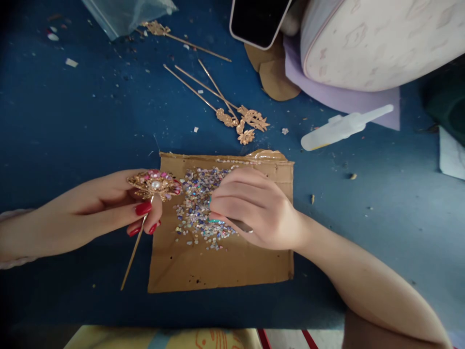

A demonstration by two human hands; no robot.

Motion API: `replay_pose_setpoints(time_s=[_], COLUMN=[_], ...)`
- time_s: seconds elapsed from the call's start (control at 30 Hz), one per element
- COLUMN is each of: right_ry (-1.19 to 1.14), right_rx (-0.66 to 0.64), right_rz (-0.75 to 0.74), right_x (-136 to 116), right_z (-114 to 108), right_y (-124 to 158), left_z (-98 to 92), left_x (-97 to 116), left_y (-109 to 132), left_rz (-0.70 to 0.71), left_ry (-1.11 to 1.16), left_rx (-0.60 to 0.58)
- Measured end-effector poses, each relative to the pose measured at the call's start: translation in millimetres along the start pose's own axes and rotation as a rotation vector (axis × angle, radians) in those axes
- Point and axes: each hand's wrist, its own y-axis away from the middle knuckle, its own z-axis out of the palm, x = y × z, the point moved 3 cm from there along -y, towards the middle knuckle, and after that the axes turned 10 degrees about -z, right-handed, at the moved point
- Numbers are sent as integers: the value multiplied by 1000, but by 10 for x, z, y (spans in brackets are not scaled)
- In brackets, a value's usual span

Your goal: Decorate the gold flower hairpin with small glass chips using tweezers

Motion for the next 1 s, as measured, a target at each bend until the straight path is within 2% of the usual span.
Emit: replay_pose_setpoints(time_s=[0.57,0.83,1.0], right_ry=[-18,-120,-192], right_rx=[24,-55,-35], right_rz=[10,8,-41], right_x=[-12,-217,-295], right_z=[-8,47,156], right_y=[-9,-81,-64], left_z=[-3,14,14], left_x=[-21,10,29], left_y=[7,-23,-56], left_rz=[-26,4,7], left_ry=[-2,45,10], left_rx=[7,-25,-43])
